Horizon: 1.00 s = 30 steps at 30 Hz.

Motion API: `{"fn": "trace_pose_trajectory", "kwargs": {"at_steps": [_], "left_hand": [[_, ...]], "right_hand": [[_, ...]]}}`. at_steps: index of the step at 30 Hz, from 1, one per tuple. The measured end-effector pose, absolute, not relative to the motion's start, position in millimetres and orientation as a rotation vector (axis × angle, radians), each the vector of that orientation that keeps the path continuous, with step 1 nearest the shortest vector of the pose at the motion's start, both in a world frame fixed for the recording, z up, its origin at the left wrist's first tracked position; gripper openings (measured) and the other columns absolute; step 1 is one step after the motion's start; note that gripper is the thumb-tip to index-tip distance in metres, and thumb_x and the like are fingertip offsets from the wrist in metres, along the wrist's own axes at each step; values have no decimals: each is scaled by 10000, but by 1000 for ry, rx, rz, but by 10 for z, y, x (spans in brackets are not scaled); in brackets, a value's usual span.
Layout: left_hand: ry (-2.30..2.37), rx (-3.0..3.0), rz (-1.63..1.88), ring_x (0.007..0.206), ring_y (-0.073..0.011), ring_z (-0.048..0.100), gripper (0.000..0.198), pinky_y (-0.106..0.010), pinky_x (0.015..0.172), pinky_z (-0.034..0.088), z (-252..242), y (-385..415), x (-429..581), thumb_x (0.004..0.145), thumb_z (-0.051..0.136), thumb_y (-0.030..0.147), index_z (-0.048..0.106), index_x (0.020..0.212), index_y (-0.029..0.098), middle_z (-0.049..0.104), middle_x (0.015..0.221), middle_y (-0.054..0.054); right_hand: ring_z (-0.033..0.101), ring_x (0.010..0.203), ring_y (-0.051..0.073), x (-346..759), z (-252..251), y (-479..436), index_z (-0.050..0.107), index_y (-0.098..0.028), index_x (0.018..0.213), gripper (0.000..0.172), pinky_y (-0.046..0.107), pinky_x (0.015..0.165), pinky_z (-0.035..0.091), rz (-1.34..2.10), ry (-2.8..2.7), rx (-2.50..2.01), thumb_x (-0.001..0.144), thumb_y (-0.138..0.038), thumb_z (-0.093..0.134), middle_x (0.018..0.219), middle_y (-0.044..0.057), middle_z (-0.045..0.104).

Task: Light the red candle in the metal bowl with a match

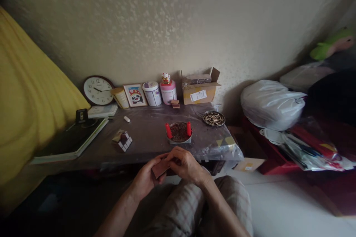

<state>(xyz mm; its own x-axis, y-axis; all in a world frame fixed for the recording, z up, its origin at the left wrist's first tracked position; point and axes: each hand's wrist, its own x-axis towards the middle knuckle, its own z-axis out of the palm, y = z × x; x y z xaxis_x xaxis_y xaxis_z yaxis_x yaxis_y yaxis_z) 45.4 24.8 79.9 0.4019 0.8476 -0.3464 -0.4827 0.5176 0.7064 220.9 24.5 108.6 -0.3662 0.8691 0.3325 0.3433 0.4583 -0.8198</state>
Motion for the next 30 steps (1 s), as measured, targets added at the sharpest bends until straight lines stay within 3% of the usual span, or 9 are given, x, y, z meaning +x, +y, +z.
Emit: {"fn": "trace_pose_trajectory", "kwargs": {"at_steps": [3,7,13,18,24,30], "left_hand": [[756,579,954,425,-85,489,312,-224,399,321,826,247,466,821,565,319,678,1052,143,692,742,-28],[793,612,1049,417,-64,454,303,-214,395,299,877,250,506,824,569,348,677,1019,143,703,797,-43],[842,642,1175,450,-78,470,258,-215,409,313,899,251,519,800,607,347,681,967,165,673,717,-11],[854,614,1227,503,-94,521,240,-215,456,353,866,255,503,794,623,366,682,958,202,671,682,12],[844,568,1318,891,-173,645,207,-253,751,468,840,267,504,773,668,326,711,932,199,737,916,-34],[857,574,1372,939,-195,644,201,-290,839,467,778,270,509,750,690,328,719,907,205,734,930,-33]], "right_hand": [[625,723,132,2202,1033,243,609,-199,844,48,242,678,501,1051,-1581,-1008,858,-235,581,826,8,639],[667,745,167,2139,955,245,581,-204,854,175,277,711,534,1034,-1351,-1004,865,-378,582,801,22,675],[672,800,201,1997,843,192,612,-206,929,130,309,731,538,526,-1562,-1202,907,-266,498,857,63,696],[657,882,210,1871,825,83,598,-224,1011,146,325,783,552,355,-1725,-1155,912,-197,495,942,66,677],[614,1038,270,1765,779,12,543,-245,1195,348,444,882,547,253,-1822,-1189,855,-244,619,1130,87,638],[610,1062,291,1731,710,11,531,-250,1231,432,474,885,551,212,-1832,-1203,819,-240,660,1159,98,624]]}}
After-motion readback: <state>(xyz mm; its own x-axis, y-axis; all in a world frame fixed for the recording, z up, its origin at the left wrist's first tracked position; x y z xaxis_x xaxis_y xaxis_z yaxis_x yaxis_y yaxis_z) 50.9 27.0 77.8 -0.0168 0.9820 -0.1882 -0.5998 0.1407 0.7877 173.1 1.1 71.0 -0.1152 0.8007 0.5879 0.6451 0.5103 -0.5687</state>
